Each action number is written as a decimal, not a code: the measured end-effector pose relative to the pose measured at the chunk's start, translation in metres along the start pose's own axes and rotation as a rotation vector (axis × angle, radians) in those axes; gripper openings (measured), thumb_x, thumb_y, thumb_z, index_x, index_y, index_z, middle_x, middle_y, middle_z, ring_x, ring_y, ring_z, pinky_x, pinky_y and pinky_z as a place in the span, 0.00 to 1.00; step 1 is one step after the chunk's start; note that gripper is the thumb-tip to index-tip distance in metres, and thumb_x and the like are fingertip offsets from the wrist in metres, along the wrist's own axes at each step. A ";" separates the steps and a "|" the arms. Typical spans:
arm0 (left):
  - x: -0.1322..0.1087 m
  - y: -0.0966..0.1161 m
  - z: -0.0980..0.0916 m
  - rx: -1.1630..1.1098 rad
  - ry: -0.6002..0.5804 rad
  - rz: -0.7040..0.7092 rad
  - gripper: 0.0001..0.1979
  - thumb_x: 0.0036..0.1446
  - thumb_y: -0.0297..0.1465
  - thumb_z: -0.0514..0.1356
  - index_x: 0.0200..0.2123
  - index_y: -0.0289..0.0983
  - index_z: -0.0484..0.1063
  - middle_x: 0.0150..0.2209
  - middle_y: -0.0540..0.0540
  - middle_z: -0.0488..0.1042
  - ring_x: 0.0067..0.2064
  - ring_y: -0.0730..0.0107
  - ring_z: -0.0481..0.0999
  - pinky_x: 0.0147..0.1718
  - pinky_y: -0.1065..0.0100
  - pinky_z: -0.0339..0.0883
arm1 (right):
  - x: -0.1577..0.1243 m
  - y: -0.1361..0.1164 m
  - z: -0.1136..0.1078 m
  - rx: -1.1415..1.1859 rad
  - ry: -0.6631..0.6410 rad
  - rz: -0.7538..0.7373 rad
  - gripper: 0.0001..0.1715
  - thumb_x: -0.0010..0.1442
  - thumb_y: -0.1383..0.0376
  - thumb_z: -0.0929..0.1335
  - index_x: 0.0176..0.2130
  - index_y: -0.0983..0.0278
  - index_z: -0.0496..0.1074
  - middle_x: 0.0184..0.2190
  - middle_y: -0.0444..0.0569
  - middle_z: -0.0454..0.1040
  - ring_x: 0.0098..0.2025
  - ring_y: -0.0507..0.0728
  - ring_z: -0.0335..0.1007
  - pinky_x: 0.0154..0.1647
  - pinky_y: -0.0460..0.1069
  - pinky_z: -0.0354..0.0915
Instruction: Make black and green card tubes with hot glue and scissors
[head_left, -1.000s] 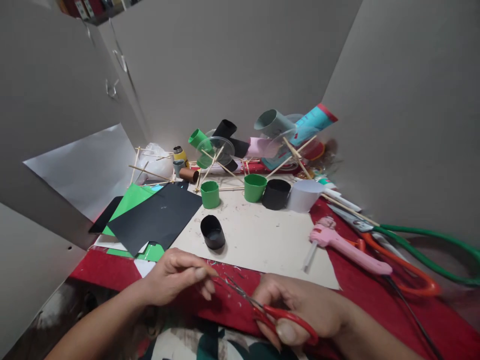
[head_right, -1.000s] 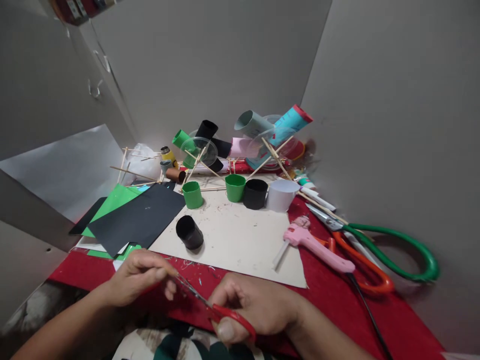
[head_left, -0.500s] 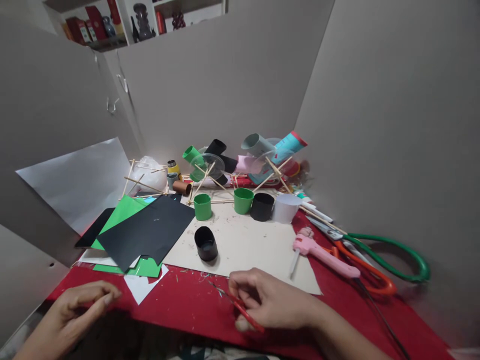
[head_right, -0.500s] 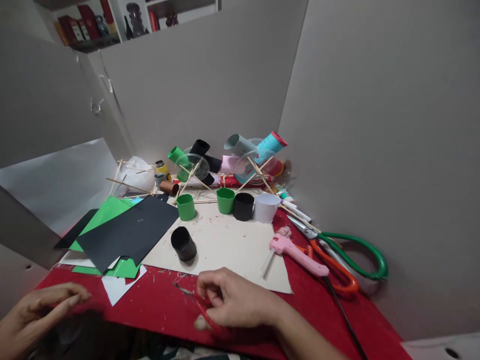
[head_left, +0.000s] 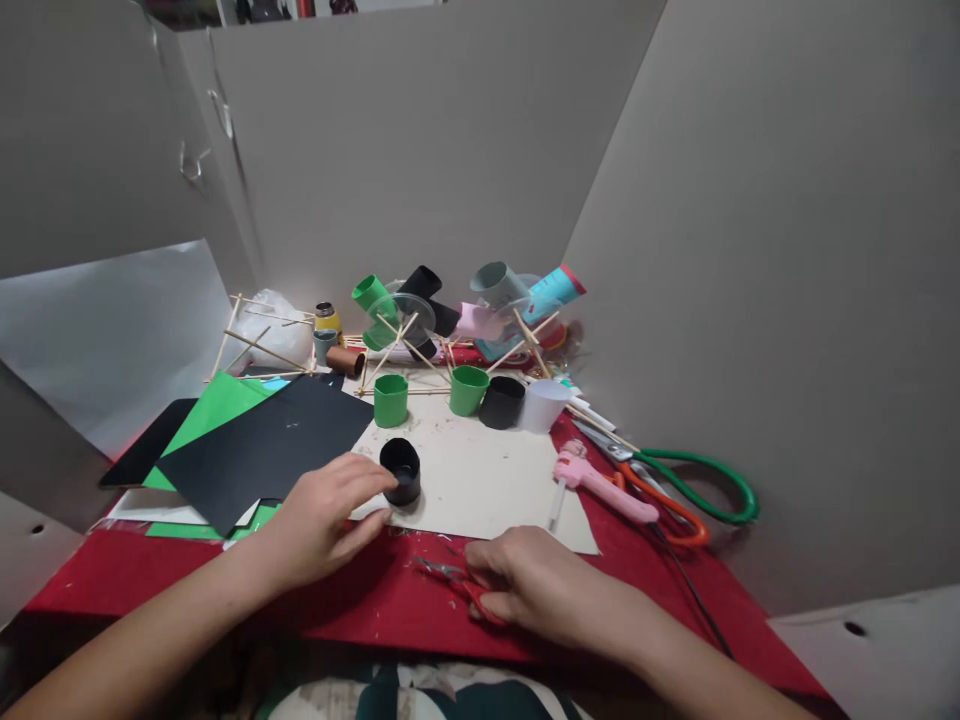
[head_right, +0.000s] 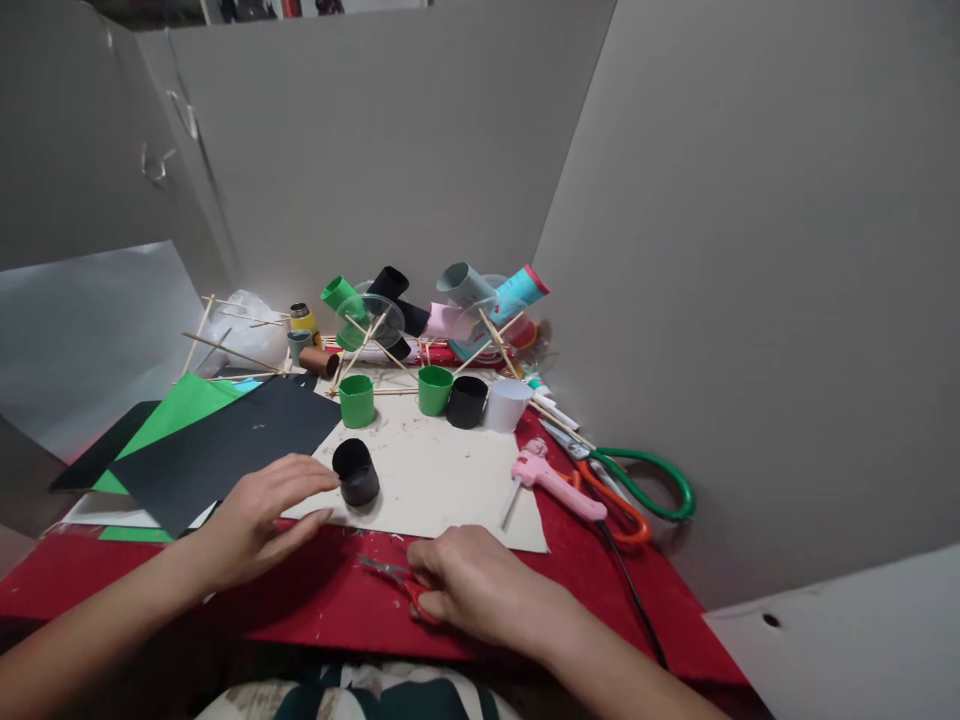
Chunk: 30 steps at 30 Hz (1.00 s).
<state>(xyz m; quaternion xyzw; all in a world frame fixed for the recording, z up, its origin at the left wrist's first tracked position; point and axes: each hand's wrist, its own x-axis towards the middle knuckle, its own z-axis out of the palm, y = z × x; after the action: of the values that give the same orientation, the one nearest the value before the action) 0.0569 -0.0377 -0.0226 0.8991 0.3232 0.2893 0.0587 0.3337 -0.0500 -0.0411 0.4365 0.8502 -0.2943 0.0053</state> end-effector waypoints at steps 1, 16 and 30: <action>0.006 -0.004 0.005 0.017 -0.015 0.021 0.14 0.62 0.27 0.58 0.51 0.38 0.72 0.45 0.40 0.80 0.49 0.58 0.76 0.49 0.57 0.71 | 0.001 0.001 0.000 -0.013 -0.002 0.006 0.06 0.53 0.70 0.71 0.27 0.63 0.71 0.19 0.38 0.65 0.21 0.48 0.53 0.23 0.46 0.44; 0.033 -0.048 0.038 -0.359 -0.185 -0.315 0.49 0.52 0.36 0.69 0.70 0.43 0.44 0.67 0.32 0.60 0.67 0.46 0.61 0.63 0.41 0.55 | 0.023 0.017 -0.013 -0.219 0.094 -0.013 0.08 0.61 0.73 0.65 0.34 0.65 0.74 0.30 0.54 0.80 0.30 0.58 0.74 0.27 0.49 0.47; 0.036 -0.070 0.069 -0.631 -0.240 -0.416 0.60 0.46 0.38 0.72 0.71 0.40 0.36 0.56 0.32 0.72 0.59 0.44 0.70 0.59 0.39 0.59 | 0.040 0.070 -0.031 -0.159 0.122 0.312 0.08 0.64 0.65 0.65 0.33 0.62 0.72 0.28 0.51 0.78 0.30 0.59 0.74 0.27 0.48 0.49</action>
<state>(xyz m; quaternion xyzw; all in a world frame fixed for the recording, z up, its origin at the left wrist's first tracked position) 0.0796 0.0452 -0.0827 0.7796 0.3847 0.2494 0.4267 0.3693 0.0264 -0.0605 0.5783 0.7916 -0.1946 0.0337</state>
